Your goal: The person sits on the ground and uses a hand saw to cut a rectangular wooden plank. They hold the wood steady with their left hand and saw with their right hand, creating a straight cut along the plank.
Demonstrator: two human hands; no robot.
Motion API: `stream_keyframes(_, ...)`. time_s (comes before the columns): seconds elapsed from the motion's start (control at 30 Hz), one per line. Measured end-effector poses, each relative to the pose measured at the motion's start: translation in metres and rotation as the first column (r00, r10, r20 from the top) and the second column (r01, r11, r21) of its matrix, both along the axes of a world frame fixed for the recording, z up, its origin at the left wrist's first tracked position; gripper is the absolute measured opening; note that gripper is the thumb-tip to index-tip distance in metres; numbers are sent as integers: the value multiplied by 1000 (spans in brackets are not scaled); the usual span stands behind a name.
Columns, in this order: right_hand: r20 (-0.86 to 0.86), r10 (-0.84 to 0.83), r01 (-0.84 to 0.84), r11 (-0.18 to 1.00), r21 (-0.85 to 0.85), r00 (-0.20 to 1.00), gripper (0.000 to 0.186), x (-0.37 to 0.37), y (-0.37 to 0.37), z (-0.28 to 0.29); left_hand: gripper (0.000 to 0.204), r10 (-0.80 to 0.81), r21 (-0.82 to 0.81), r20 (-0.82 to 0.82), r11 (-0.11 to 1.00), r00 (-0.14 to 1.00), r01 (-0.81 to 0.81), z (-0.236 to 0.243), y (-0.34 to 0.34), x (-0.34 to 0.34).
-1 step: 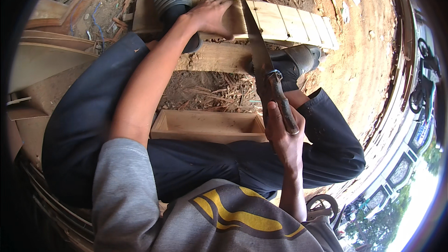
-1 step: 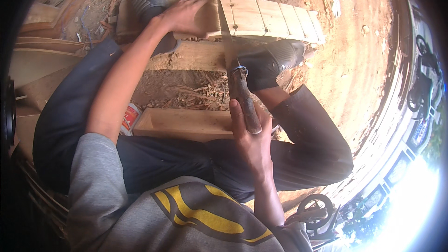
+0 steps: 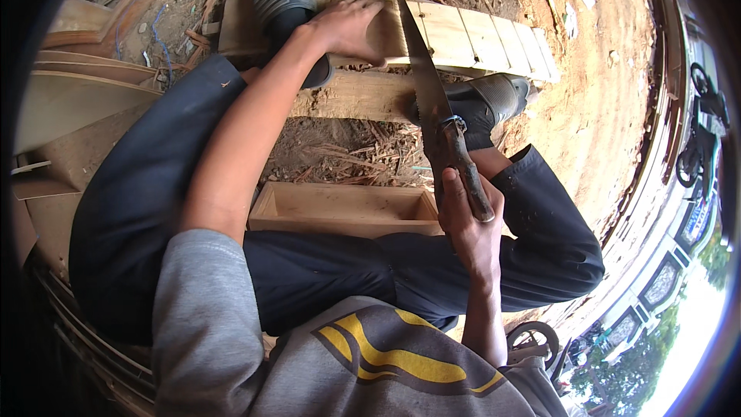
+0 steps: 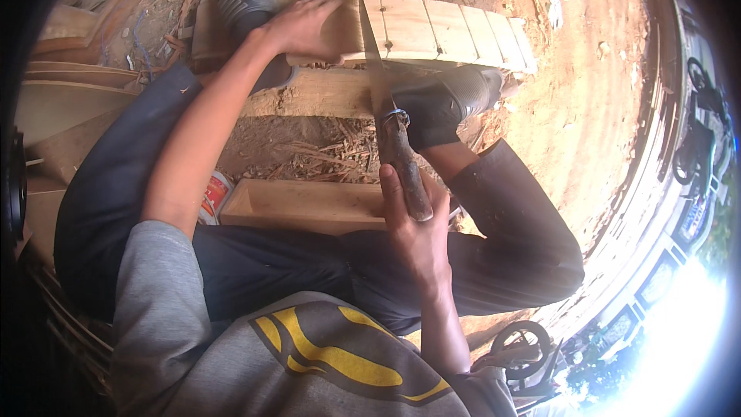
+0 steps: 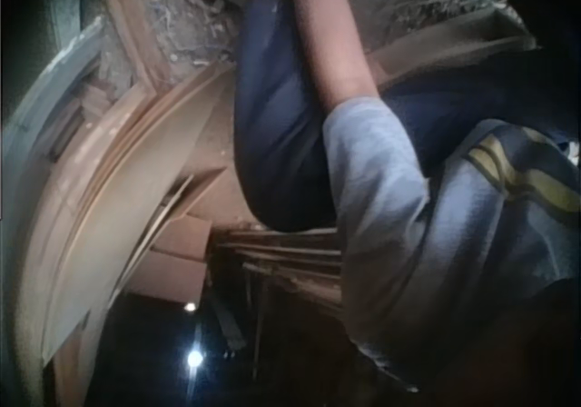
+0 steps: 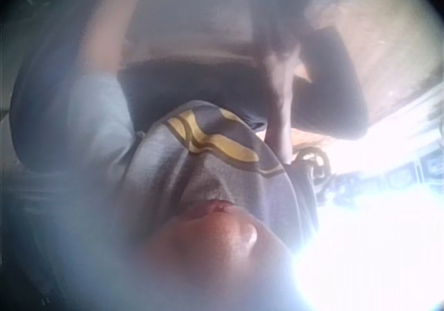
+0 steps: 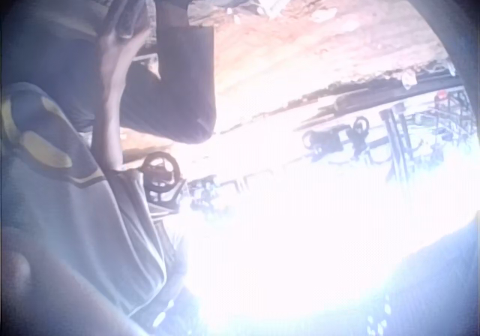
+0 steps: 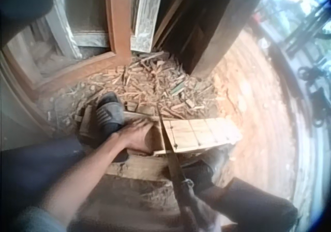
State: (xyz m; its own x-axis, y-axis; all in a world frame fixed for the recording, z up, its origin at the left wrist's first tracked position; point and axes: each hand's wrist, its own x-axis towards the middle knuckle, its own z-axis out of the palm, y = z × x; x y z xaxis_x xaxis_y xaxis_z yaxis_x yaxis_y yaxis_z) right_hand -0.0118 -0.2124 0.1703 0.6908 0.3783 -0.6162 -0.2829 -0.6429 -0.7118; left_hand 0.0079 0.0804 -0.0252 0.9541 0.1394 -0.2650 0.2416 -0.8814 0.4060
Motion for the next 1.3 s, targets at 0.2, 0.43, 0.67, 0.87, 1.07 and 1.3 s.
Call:
stream_keyframes(0.2, -29, -13, 13, 1000, 6, 999, 24, 5, -6, -4, 115, -3, 36, 21, 999, 1000, 2, -6, -9, -6)
stream_keyframes(0.43, -30, -29, 28, 1000, -8, 999, 20, -8, -18, -13, 114, 24, 36, 5, 999, 1000, -24, -7, -11, -10)
stream_keyframes(0.67, 32, -40, 39, 999, 38, 999, 20, -15, -20, -26, 114, 23, 57, -13, 998, 1000, -22, -4, -12, -5)
stream_keyframes(0.87, -40, -90, 92, 994, 55, 995, 22, 2, -5, -36, 112, 38, 39, -15, 999, 999, -37, 5, -14, -6)
stream_keyframes(1.07, 51, -6, 5, 1000, 25, 999, 20, -12, -26, -16, 113, 26, 39, -18, 999, 999, -26, 0, -14, -6)
stream_keyframes(1.3, 18, -61, 59, 993, 106, 998, 18, -3, -4, -41, 113, 17, 62, -13, 998, 1000, -17, -4, -13, -6)
